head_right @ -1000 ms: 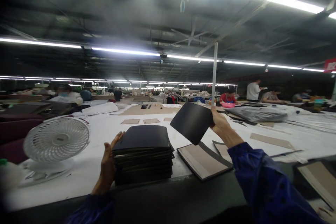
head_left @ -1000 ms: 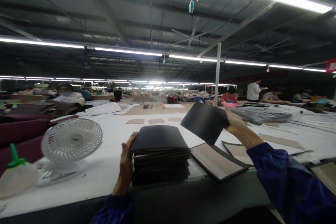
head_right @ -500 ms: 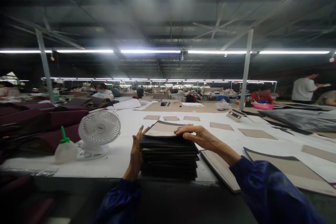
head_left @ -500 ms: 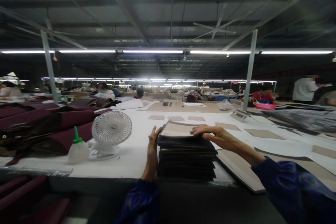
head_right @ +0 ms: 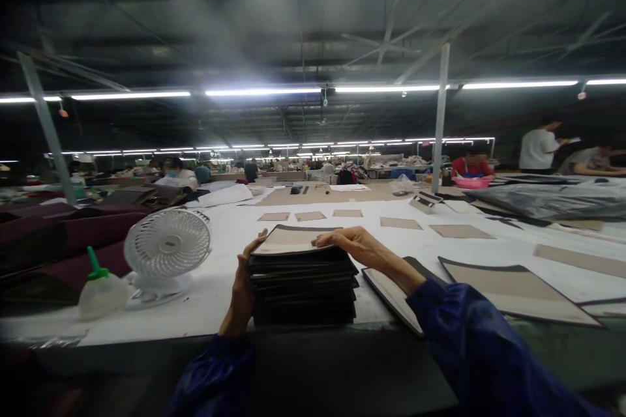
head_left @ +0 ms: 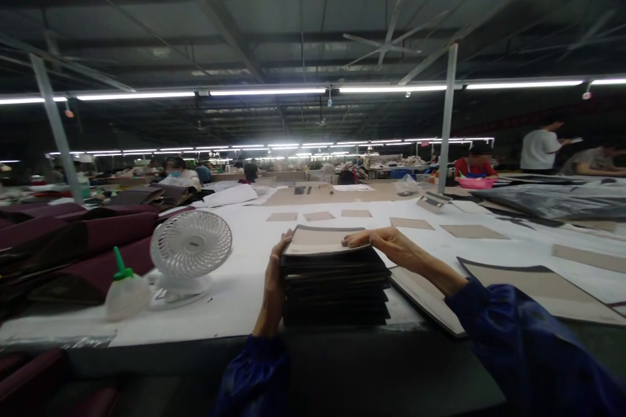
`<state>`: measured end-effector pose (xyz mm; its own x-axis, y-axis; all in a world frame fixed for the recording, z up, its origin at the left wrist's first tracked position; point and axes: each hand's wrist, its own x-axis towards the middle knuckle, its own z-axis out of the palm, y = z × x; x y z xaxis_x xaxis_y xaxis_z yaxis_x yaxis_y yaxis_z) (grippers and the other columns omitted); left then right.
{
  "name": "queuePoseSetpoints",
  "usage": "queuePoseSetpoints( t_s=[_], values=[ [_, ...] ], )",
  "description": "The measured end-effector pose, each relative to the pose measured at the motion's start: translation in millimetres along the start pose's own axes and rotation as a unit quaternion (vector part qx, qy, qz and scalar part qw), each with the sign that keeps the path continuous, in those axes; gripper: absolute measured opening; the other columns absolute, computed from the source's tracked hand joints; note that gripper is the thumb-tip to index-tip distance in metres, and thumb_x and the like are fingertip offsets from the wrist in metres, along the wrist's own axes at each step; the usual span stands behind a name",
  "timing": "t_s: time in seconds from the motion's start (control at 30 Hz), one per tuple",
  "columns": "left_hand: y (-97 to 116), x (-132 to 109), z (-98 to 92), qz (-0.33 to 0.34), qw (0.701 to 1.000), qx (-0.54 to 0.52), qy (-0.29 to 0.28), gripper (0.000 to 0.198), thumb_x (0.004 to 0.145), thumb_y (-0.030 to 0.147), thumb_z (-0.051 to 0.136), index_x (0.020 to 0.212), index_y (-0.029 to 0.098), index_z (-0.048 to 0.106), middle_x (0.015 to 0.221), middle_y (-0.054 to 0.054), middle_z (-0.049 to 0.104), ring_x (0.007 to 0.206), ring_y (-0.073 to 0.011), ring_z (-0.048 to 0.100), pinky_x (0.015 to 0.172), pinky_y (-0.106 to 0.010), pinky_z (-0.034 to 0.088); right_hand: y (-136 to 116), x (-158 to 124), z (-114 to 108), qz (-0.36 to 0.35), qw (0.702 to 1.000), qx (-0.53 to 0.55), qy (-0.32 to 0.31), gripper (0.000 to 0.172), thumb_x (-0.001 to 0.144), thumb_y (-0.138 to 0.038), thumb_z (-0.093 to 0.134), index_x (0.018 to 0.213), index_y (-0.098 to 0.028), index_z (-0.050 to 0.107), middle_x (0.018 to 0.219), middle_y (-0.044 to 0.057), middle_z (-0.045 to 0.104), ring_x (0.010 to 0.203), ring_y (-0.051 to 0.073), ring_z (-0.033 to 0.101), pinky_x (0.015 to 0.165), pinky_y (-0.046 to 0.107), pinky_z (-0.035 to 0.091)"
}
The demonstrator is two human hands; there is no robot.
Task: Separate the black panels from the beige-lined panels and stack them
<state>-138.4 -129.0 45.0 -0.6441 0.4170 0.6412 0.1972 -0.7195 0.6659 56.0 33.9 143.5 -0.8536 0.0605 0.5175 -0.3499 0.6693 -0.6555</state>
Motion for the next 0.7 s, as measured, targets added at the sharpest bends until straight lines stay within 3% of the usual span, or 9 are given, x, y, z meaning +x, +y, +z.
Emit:
queuePoseSetpoints(
  t_s=[0.2,0.37,0.47,0.6,0.7],
  values=[
    [-2,1,-2.2,0.032,0.999,-0.011,-0.036,0.053,0.091,0.058,0.033,0.115,0.019,0.059,0.139,-0.009,0.050,0.138,-0.0252,0.031,0.116,-0.044,0.018,-6,23,5,0.043,0.991,0.009,0.127,0.066,0.076,-0.076,0.048,0.076,-0.015,0.074,0.080,0.010,0.073,0.082,0.025,0.068,0.087,0.041,0.048],
    [-1,0,-0.9,0.003,1.000,-0.021,-0.023,0.059,0.089,0.062,0.032,0.124,0.021,0.053,0.138,-0.010,0.050,0.133,-0.0269,0.039,0.113,-0.044,0.026,-15,34,6,0.080,0.982,-0.032,0.165,0.071,0.075,-0.080,0.043,0.073,-0.016,0.075,0.078,0.009,0.073,0.082,0.025,0.066,0.086,0.039,0.046],
    [3,-2,-0.8,0.021,1.000,-0.019,0.003,0.060,0.091,0.062,0.027,0.129,0.022,0.049,0.140,-0.010,0.048,0.132,-0.0269,0.041,0.112,-0.046,0.026,-16,33,7,0.081,0.982,-0.034,0.165,0.072,0.076,-0.079,0.042,0.075,-0.016,0.075,0.076,0.008,0.072,0.079,0.024,0.065,0.080,0.035,0.047],
    [28,-6,6.5,0.090,0.988,0.111,0.058,0.051,0.092,0.055,0.035,0.124,0.021,0.056,0.135,-0.009,0.053,0.133,-0.0263,0.039,0.114,-0.045,0.021,-14,29,11,0.071,0.987,-0.034,0.141,0.069,0.080,-0.076,0.042,0.075,-0.015,0.075,0.070,0.006,0.071,0.072,0.021,0.065,0.069,0.030,0.048],
    [59,-9,27.3,0.098,0.965,0.244,0.023,0.037,0.082,0.043,0.061,0.114,0.024,0.065,0.132,-0.007,0.055,0.133,-0.0292,0.037,0.116,-0.042,0.017,-15,27,14,0.066,0.988,-0.050,0.130,0.071,0.080,-0.076,0.039,0.076,-0.015,0.076,0.067,0.005,0.070,0.066,0.020,0.063,0.060,0.028,0.046]
  ],
)
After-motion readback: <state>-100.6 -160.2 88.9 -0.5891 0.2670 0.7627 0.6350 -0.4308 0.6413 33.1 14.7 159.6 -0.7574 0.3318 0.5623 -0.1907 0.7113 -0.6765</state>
